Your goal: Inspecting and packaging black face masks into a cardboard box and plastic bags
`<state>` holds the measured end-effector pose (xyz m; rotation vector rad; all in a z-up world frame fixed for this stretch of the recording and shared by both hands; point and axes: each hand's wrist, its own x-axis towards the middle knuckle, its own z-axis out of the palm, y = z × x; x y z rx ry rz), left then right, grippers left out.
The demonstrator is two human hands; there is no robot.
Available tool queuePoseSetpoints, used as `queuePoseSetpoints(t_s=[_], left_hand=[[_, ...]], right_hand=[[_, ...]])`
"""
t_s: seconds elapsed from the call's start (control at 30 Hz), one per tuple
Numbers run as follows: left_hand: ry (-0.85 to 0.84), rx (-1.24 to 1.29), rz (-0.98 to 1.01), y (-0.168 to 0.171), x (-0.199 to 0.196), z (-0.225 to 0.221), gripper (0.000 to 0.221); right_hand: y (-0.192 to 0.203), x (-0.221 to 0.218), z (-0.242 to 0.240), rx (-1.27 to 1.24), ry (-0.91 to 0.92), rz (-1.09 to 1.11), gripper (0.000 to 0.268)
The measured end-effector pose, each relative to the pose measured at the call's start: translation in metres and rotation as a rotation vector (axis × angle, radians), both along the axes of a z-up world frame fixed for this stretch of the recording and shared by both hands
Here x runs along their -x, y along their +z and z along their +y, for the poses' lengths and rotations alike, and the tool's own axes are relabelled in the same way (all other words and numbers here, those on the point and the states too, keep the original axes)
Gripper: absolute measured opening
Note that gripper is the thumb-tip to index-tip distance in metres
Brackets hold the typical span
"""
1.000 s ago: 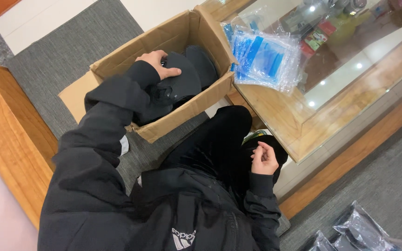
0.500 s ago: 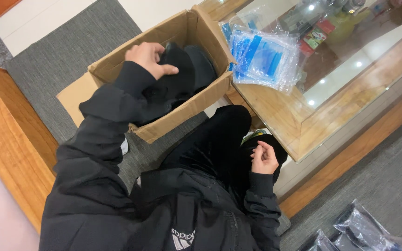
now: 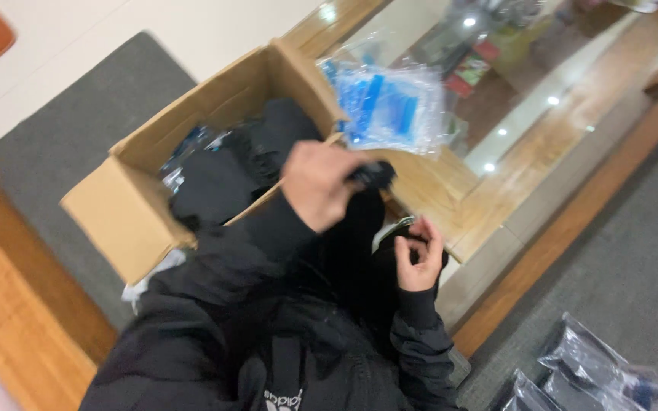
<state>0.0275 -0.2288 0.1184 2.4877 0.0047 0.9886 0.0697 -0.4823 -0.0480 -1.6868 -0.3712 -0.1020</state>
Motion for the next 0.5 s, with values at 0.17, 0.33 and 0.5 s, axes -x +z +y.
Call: queuePoseSetpoints(t_s=[0.17, 0.33, 0.5], left_hand=[[-0.297, 0.107, 0.180, -0.096, -0.060, -0.082, 0.042], [-0.410, 0.209, 0.131, -0.107, -0.097, -0.122, 0.036], [-0.422, 0.094, 0.207, -0.130, -0.123, -0.129, 0.035]], right_hand=[[0.027, -0.043, -0.016, -0.016, 0.061, -0.141, 0.100], [0.010, -0.081, -0.042, -0.154, 0.022, -0.049, 0.074], [0.001, -0.103, -0.047, -0.203, -0.027, 0.066, 0.057]])
